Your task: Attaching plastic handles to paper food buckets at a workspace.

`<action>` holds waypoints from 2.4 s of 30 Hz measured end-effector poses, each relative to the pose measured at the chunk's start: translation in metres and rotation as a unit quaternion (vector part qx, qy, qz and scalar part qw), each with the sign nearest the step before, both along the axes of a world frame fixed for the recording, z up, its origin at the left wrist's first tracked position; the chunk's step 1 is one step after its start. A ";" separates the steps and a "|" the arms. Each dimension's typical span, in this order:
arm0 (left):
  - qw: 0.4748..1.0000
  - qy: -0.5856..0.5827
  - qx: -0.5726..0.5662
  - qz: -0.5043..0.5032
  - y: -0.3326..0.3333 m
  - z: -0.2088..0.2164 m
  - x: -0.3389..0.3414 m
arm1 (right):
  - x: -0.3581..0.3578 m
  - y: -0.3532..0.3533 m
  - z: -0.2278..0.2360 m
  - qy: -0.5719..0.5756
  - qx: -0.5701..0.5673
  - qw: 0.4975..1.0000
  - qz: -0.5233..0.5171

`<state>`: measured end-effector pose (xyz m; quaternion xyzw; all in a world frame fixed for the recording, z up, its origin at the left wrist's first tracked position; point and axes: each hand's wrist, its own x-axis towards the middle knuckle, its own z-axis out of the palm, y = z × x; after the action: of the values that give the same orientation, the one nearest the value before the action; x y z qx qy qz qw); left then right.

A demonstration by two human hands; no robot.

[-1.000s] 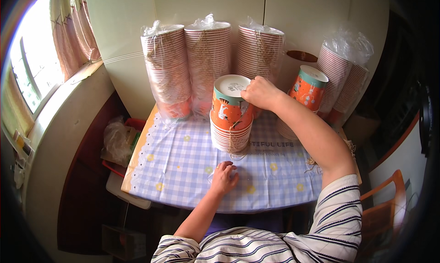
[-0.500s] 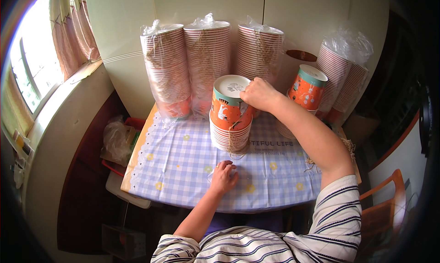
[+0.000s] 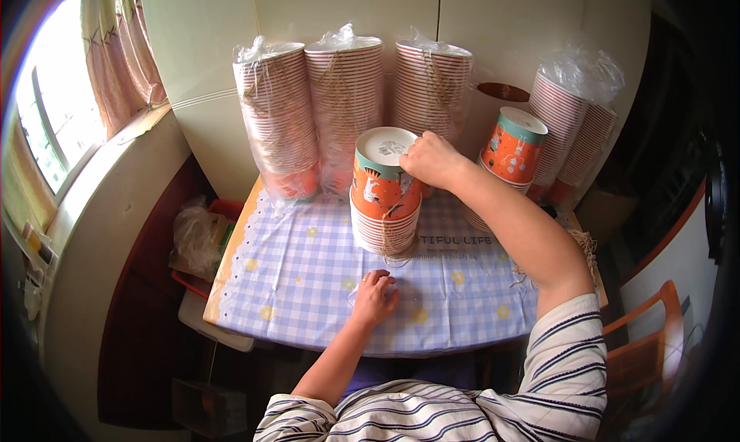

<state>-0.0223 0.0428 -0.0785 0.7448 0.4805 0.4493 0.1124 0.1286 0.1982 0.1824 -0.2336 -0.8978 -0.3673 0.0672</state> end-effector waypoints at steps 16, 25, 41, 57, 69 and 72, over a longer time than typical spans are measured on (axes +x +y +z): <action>1.000 0.012 0.002 -0.002 0.000 0.001 0.000 | 0.006 -0.007 -0.003 -0.017 0.033 0.999 -0.033; 1.000 0.004 0.010 0.002 0.001 -0.003 -0.001 | 0.036 -0.049 -0.028 0.089 0.062 0.990 -0.084; 0.999 0.009 0.032 0.002 0.006 -0.010 0.001 | 0.225 -0.008 0.013 0.425 0.026 0.861 -0.279; 1.000 0.018 0.017 0.016 0.002 -0.006 -0.001 | 0.221 0.039 0.036 0.486 -0.048 0.837 -0.248; 1.000 0.021 -0.004 0.004 0.000 0.000 -0.003 | 0.198 -0.096 0.084 0.613 0.075 0.785 -0.033; 1.000 0.029 0.010 0.004 -0.002 0.003 -0.002 | 0.200 -0.138 0.014 0.739 -0.110 0.664 0.026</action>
<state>-0.0247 0.0411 -0.0760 0.7564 0.4823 0.4328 0.0891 0.3290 0.0599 0.1960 -0.4104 -0.5933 0.0289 0.6919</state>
